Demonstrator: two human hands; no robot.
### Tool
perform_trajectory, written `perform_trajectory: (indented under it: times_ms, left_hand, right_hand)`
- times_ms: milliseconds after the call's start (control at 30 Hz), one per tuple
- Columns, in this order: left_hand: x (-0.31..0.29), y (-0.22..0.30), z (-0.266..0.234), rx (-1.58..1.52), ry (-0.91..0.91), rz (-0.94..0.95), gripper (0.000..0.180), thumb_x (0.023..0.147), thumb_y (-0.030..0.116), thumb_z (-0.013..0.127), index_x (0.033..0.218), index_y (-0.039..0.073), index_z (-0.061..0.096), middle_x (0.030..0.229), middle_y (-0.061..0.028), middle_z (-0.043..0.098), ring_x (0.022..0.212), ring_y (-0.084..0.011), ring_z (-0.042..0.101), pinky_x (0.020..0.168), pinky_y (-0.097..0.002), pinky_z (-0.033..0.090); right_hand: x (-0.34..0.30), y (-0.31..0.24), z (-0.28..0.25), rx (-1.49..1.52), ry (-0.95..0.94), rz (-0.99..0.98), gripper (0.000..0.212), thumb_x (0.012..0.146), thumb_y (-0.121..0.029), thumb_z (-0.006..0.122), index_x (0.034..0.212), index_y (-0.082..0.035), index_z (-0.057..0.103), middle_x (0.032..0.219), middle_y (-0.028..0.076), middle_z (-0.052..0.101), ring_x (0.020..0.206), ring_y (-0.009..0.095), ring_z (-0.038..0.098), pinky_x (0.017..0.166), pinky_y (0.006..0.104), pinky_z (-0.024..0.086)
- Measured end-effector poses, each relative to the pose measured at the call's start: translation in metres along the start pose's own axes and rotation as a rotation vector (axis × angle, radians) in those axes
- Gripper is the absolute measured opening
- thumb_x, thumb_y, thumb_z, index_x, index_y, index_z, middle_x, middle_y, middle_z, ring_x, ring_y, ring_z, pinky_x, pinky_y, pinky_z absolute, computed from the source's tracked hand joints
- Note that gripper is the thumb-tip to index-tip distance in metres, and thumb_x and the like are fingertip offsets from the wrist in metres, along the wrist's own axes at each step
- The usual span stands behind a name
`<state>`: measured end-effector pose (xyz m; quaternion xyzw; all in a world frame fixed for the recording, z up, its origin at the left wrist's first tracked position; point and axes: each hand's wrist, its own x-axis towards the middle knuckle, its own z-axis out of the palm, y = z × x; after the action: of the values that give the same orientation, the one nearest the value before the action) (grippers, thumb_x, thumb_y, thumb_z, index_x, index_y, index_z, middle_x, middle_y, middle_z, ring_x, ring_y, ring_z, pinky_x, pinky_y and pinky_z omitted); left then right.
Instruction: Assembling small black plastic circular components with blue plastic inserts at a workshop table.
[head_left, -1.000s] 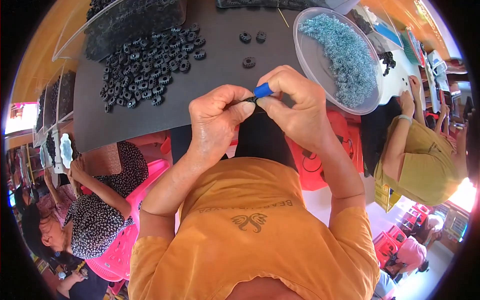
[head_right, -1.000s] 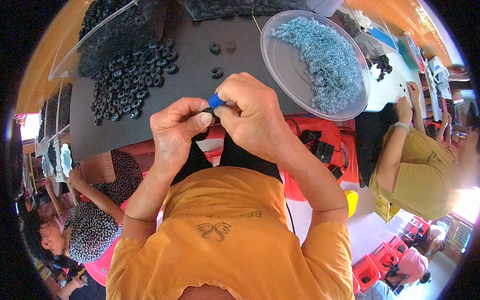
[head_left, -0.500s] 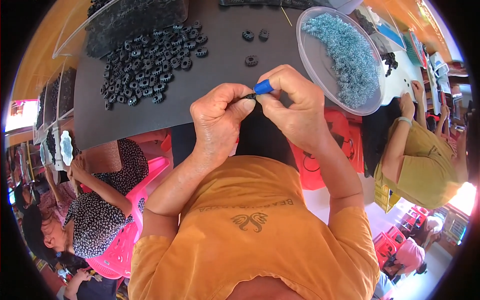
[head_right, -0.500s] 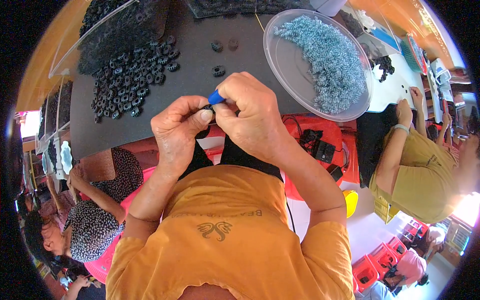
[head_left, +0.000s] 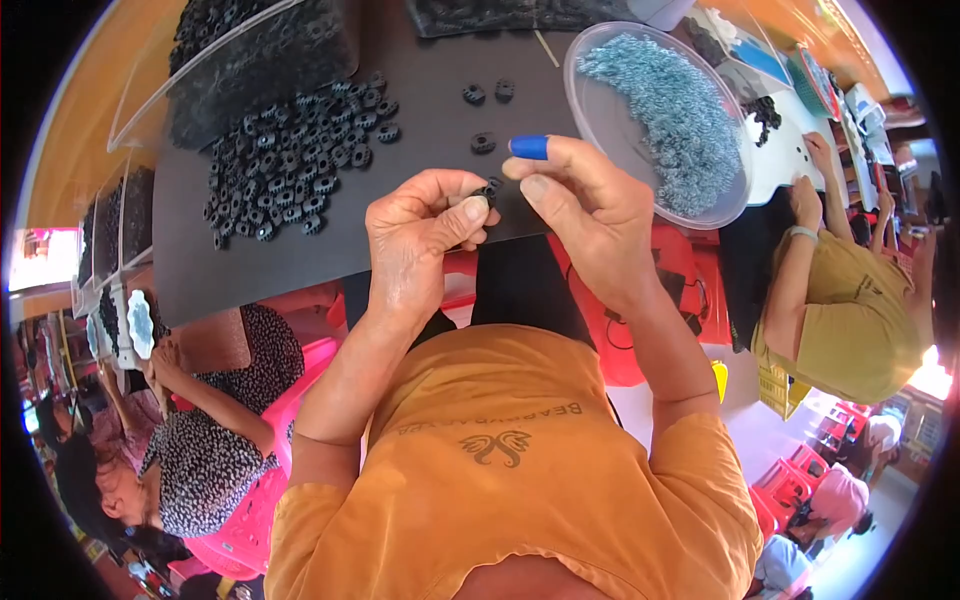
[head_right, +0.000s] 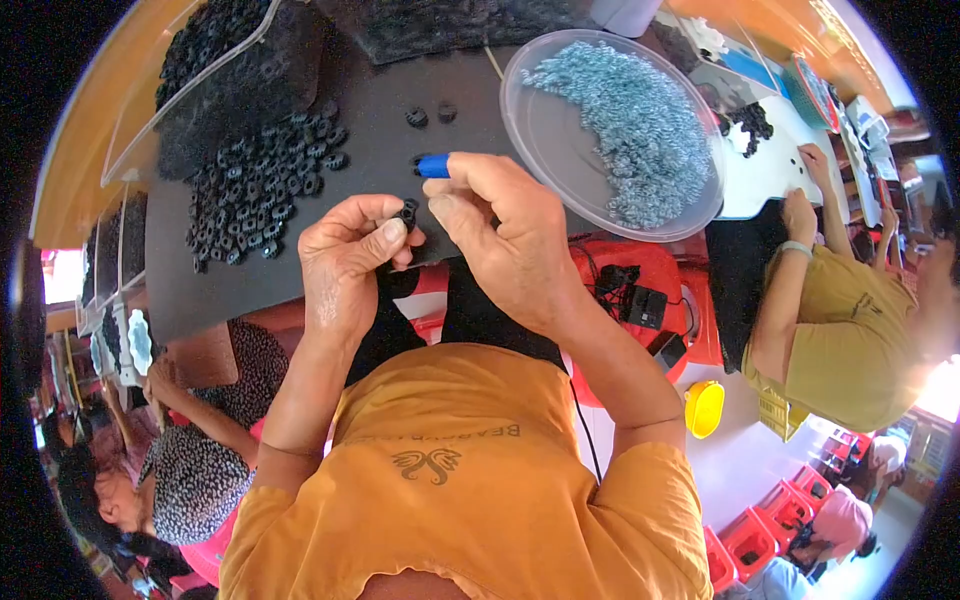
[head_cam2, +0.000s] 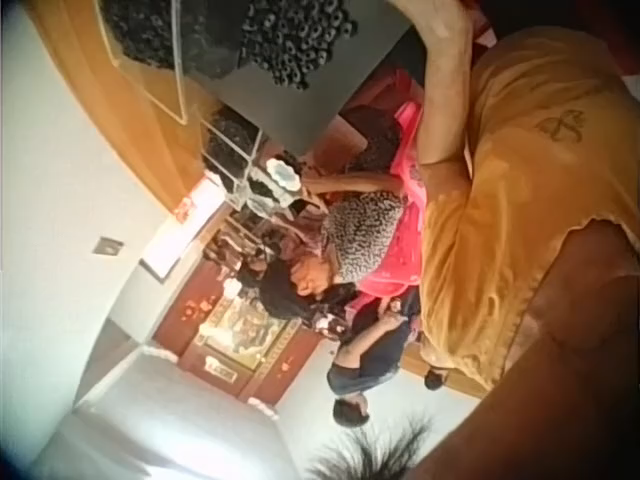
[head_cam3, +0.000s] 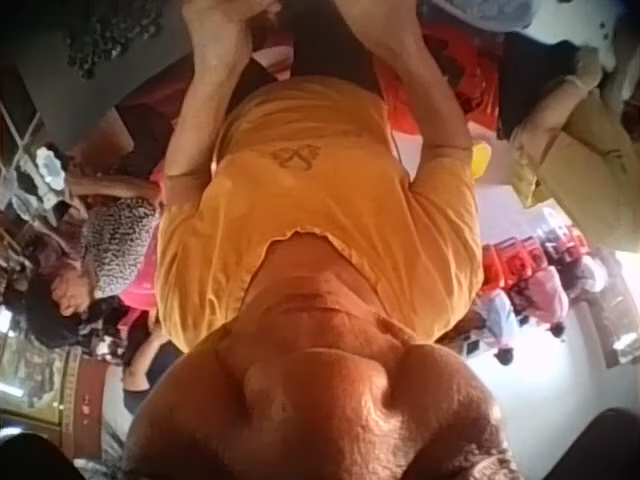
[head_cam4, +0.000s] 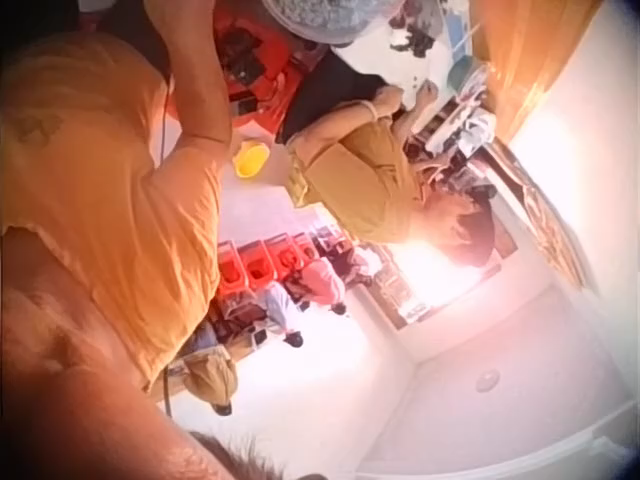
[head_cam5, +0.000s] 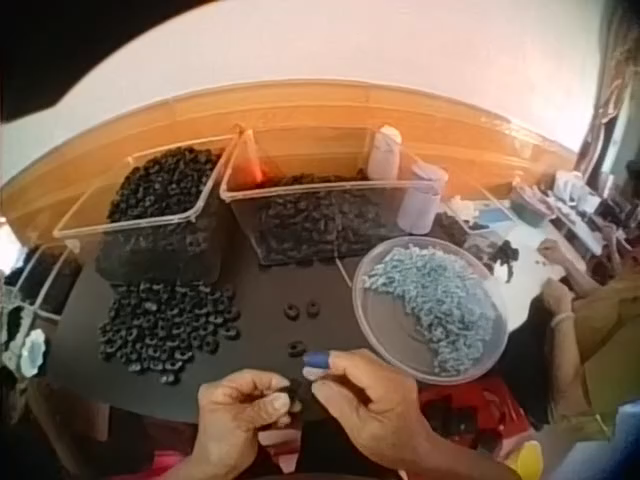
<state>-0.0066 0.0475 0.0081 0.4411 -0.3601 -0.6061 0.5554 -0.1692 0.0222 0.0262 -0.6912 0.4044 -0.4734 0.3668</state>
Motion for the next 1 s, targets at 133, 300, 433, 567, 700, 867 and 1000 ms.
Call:
perform_trajectory:
  times_ms: [133, 300, 433, 567, 700, 867, 1000]
  left_hand:
    - [0.003, 0.005, 0.013, 0.058, -0.044, 0.109, 0.017, 0.081, 0.01, 0.069, 0.092, -0.002, 0.064, 0.075, -0.0003, 0.059, 0.064, -0.0051, 0.05, 0.058, -0.0181, 0.042]
    - [0.013, 0.016, 0.039, 0.295, -0.123, 0.448, 0.01, 0.081, -0.006, 0.063, 0.091, -0.005, 0.063, 0.079, -0.0033, 0.058, 0.064, -0.0073, 0.053, 0.057, -0.0211, 0.045]
    - [0.023, 0.021, 0.071, 0.238, -0.227, 0.445, 0.008, 0.081, -0.008, 0.06, 0.088, -0.007, 0.063, 0.078, -0.0055, 0.057, 0.057, -0.0079, 0.053, 0.048, -0.0198, 0.043]
    - [0.031, 0.015, 0.096, 0.181, -0.258, 0.276, 0.005, 0.08, -0.008, 0.059, 0.084, -0.007, 0.062, 0.074, -0.0062, 0.057, 0.051, -0.0085, 0.055, 0.041, -0.0212, 0.043]
    - [0.034, 0.02, 0.107, 0.172, -0.272, 0.185, 0.006, 0.079, -0.008, 0.058, 0.082, -0.006, 0.062, 0.068, -0.0062, 0.056, 0.046, -0.0105, 0.056, 0.039, -0.0229, 0.043]
    - [0.031, 0.009, 0.08, 0.39, -0.164, 0.517, 0.012, 0.076, -0.007, 0.065, 0.087, -0.004, 0.065, 0.078, -0.005, 0.059, 0.06, -0.0097, 0.053, 0.051, -0.0223, 0.047]
    - [0.026, 0.008, 0.057, 0.522, -0.081, 0.628, 0.011, 0.076, -0.003, 0.068, 0.086, -0.003, 0.065, 0.088, -0.0055, 0.057, 0.074, -0.0091, 0.052, 0.053, -0.0225, 0.046]
  right_hand:
    - [0.011, -0.005, -0.011, 0.408, -0.097, 0.505, 0.028, 0.087, -0.025, 0.061, 0.088, 0.003, 0.061, 0.079, 0.007, 0.065, 0.068, 0.011, 0.057, 0.056, 0.0208, 0.043]
    - [0.01, -0.007, -0.026, 0.806, -0.13, 0.771, 0.041, 0.087, -0.045, 0.057, 0.088, -0.004, 0.06, 0.078, 0.006, 0.061, 0.067, 0.014, 0.057, 0.05, 0.0239, 0.041]
    - [0.0, -0.005, -0.043, 0.967, -0.017, 0.753, 0.048, 0.09, -0.054, 0.047, 0.09, -0.006, 0.055, 0.076, 0.005, 0.059, 0.067, 0.018, 0.059, 0.05, 0.0255, 0.041]
    - [-0.002, 0.008, -0.056, 1.058, -0.088, 0.729, 0.058, 0.09, -0.061, 0.039, 0.087, -0.005, 0.056, 0.076, 0.008, 0.062, 0.061, 0.018, 0.059, 0.048, 0.0253, 0.042]
    - [0.0, 0.005, -0.069, 1.1, -0.092, 0.679, 0.059, 0.09, -0.061, 0.038, 0.087, -0.004, 0.056, 0.074, 0.009, 0.063, 0.057, 0.017, 0.059, 0.046, 0.0241, 0.041]
    - [0.0, 0.0, -0.05, 1.004, -0.08, 0.774, 0.062, 0.089, -0.062, 0.039, 0.086, -0.002, 0.055, 0.071, 0.012, 0.061, 0.058, 0.016, 0.058, 0.047, 0.0229, 0.041]
    - [0.002, 0.002, -0.027, 0.993, -0.215, 0.78, 0.061, 0.089, -0.062, 0.04, 0.084, -0.004, 0.055, 0.073, 0.011, 0.061, 0.061, 0.015, 0.057, 0.05, 0.0227, 0.041]
